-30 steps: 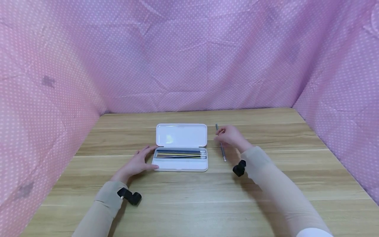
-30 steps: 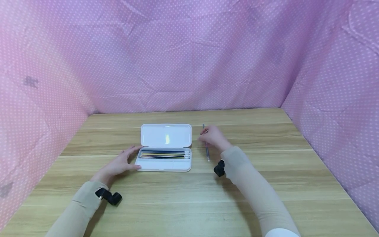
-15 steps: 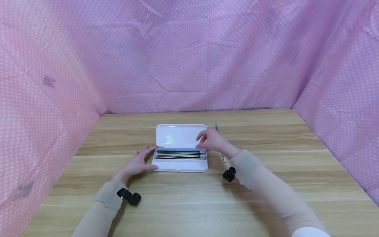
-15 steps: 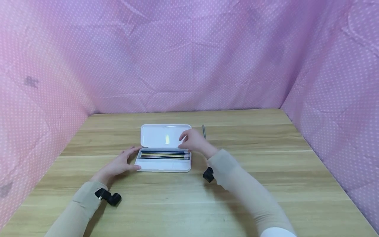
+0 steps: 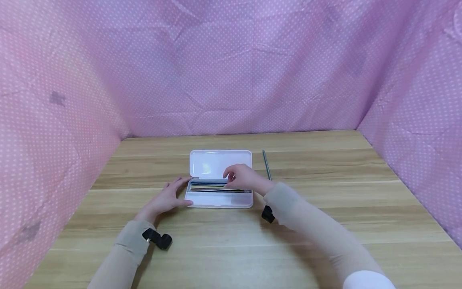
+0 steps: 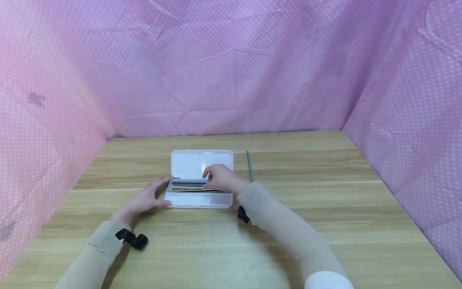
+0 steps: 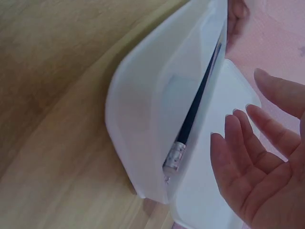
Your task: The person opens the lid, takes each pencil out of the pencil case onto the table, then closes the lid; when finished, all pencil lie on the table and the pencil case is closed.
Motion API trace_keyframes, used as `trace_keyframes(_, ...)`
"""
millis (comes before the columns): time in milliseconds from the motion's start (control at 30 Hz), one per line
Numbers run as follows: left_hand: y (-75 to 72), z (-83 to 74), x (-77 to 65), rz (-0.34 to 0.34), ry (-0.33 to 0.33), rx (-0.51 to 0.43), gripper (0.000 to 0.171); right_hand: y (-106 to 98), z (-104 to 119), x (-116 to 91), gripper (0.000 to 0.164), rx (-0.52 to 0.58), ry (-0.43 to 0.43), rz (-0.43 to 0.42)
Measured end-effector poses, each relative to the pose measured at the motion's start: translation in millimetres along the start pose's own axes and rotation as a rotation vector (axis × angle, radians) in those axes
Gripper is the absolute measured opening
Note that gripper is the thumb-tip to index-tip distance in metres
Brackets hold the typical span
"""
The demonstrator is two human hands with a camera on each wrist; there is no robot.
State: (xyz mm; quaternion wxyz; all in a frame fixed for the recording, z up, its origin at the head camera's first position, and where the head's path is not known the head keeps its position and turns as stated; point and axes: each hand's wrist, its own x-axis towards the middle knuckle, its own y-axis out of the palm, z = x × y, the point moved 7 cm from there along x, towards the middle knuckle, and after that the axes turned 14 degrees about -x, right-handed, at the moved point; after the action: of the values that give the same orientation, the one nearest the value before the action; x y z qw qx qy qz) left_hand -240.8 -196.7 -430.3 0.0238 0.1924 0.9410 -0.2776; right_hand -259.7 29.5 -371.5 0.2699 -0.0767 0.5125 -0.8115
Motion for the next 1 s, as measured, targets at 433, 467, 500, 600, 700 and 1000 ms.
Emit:
trace_keyframes(433, -3.1, -6.6, 4.8, -0.013, 0.012, -0.014, 0.086, 3, 2, 7, 0.019, -0.165, -0.037, 0.032)
trace_keyframes(467, -3.1, -7.1, 5.4, -0.011, 0.017, -0.019, 0.085, 3, 1, 7, 0.018, -0.167, -0.037, 0.037)
trace_keyframes(500, -3.0, -7.7, 5.9, -0.008, 0.023, -0.020, 0.084, 4, 1, 7, 0.018, -0.173, -0.036, 0.041)
trace_keyframes(600, -1.7, -7.6, 6.9, 0.008, 0.025, -0.028, 0.083, 7, 0, 7, 0.015, -0.198, -0.046, 0.048)
trace_keyframes(700, -1.0, -7.2, 6.8, 0.012, 0.024, -0.030, 0.083, 9, 1, 7, 0.014, -0.227, -0.058, 0.046)
trace_keyframes(1000, -3.1, -0.7, -1.8, 0.005, 0.018, -0.007, 0.082, 19, 11, 10, 0.018, -0.295, -0.113, 0.063)
